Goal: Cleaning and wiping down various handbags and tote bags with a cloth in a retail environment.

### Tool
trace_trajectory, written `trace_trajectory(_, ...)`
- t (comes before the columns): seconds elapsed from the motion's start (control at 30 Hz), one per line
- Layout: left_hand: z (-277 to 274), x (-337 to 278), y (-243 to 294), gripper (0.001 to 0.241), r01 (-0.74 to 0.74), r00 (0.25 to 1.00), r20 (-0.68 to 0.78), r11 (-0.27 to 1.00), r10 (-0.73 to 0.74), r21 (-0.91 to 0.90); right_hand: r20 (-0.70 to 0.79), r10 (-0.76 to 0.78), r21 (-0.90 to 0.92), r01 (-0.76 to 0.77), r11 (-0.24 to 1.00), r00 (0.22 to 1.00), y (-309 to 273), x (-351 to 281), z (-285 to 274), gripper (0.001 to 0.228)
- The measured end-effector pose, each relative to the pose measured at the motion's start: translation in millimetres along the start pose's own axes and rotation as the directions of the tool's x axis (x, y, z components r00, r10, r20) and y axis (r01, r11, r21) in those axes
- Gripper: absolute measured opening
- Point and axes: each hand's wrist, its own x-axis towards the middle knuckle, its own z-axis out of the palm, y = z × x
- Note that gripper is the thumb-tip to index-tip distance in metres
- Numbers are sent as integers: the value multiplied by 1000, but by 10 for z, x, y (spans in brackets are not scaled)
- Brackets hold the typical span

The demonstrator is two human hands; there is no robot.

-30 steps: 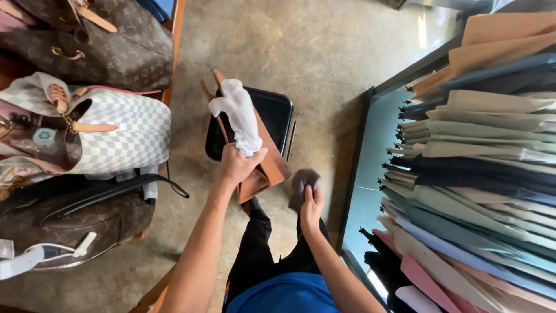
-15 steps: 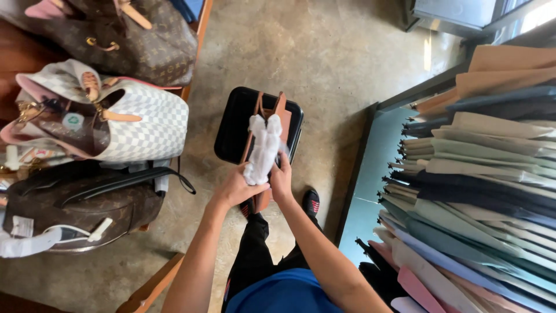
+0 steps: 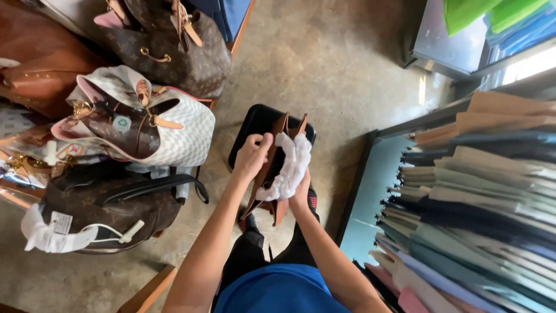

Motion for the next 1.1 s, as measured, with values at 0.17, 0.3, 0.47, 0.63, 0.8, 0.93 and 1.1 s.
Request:
trace_trajectory(0.17,574,236,740,56,-159,892,-113,536,438,829,282,-142,-338,237,911,949,-146,19,-2,48)
trace_trajectory(0.3,858,672,858,52,-77,958,-57,446,280,892,380,-7,-284,124,951,925,-137,295,-205,44)
trace_trajectory(0.47,827,1191,317,33,-94,989,35,430,143,898,507,153,-434,98,895,848,-484,571,-585,31)
trace_trajectory(0.63,701,863,430,27,-199,958,86,415,275,888,306,179,-311,-79,947,935,-867,914,-811,22)
trace_trajectory(0.8,765,295,840,26,-170,923,57,269,379,948,190,40,-230,5,973,981,-1458,1484,-730,15)
trace_trajectory(0.93,769,56,854,26,-241,792,110,141,601,960,370,-44,-256,147,955,928,-1955,1706,-329,14)
trace_trajectory(1.1,909,-248,798,15,-317,711,175,89,681,944,891,-27,-210,465,860,452,-2017,1667,278,26)
